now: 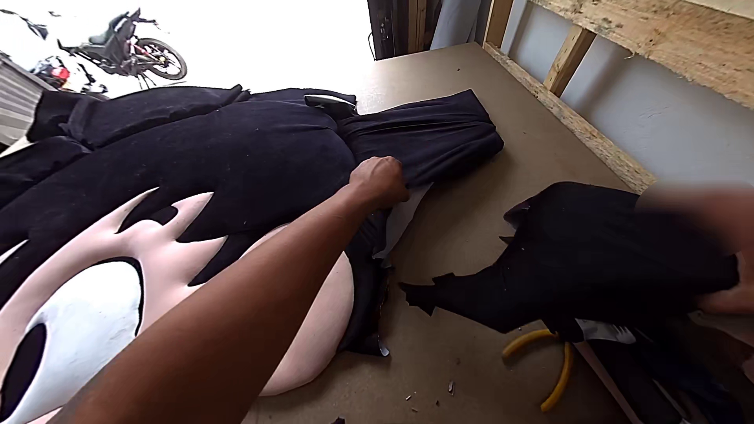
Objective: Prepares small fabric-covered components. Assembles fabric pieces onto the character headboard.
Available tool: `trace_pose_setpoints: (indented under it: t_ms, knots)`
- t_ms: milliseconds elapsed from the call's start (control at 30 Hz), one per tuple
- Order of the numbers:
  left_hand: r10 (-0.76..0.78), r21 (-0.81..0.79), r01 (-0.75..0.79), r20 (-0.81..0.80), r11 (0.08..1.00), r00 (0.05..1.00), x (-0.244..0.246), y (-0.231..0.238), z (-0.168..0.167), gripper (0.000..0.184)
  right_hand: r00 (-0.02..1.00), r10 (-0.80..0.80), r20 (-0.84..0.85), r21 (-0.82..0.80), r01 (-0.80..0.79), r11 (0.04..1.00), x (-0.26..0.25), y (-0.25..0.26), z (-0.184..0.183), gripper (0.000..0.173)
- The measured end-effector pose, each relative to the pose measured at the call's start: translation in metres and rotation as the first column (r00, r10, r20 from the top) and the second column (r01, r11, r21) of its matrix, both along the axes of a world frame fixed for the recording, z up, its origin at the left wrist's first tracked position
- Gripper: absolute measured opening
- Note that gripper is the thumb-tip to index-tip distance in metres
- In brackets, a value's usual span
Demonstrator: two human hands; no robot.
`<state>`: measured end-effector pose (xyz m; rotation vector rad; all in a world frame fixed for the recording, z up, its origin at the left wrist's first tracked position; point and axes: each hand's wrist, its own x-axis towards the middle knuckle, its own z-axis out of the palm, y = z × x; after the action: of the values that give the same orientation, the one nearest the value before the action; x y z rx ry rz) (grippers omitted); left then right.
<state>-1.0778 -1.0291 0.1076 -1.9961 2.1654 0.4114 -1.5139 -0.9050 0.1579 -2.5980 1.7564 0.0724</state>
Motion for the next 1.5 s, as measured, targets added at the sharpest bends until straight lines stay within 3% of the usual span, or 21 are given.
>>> trace_pose_setpoints:
  t_ms: [100,300,500,600,733,1000,1133,1267,1500]
  knots:
    - [0.062,-0.014,-0.063,-0.107,0.998,0.992,0.022,0.009,-0.007,0.037,0.984,0.173,0.027,-0.097,-0.170,0.981,-0.002,-0.044,-0.023,0.117]
    - [-0.113,-0.092,0.098,-0.176,0.991,0.978,0.037,0.017,-0.026,0.030,0.951,0.308,-0.011,-0.010,-0.308,0.951,0.040,-0.099,-0.052,0.107]
    - [-0.123,-0.036,0.117,-0.244,0.992,0.962,0.053,0.006,-0.034,0.023,0.973,0.229,-0.034,0.165,-0.221,0.961,0.057,-0.159,-0.093,0.113]
    - [-0.097,0.004,0.102,-0.294,0.995,0.951,0.056,0.002,-0.036,0.022,0.989,0.143,-0.036,0.266,-0.129,0.955,0.063,-0.181,-0.094,0.113]
    - [-0.066,0.053,0.089,-0.344,0.995,0.937,0.060,-0.001,-0.038,0.025,0.994,0.103,-0.031,0.271,-0.090,0.958,0.061,-0.207,-0.095,0.113]
    - [-0.052,0.073,0.085,-0.371,0.994,0.927,0.060,-0.003,-0.042,0.025,0.993,0.115,-0.022,0.216,-0.108,0.970,0.085,-0.219,-0.101,0.116]
    - [-0.060,0.062,0.090,-0.378,0.994,0.924,0.060,0.000,-0.041,0.026,0.974,0.225,-0.041,0.206,-0.212,0.955,0.076,-0.214,-0.085,0.108]
    - [-0.065,0.050,0.090,-0.375,0.995,0.925,0.060,0.001,-0.041,0.026,0.953,0.300,-0.039,0.270,-0.279,0.922,0.105,-0.173,-0.068,0.107]
    - [-0.074,0.040,0.098,-0.402,0.994,0.913,0.063,0.003,-0.042,0.026,0.936,0.351,0.009,0.224,-0.344,0.912,0.163,-0.107,-0.099,0.109]
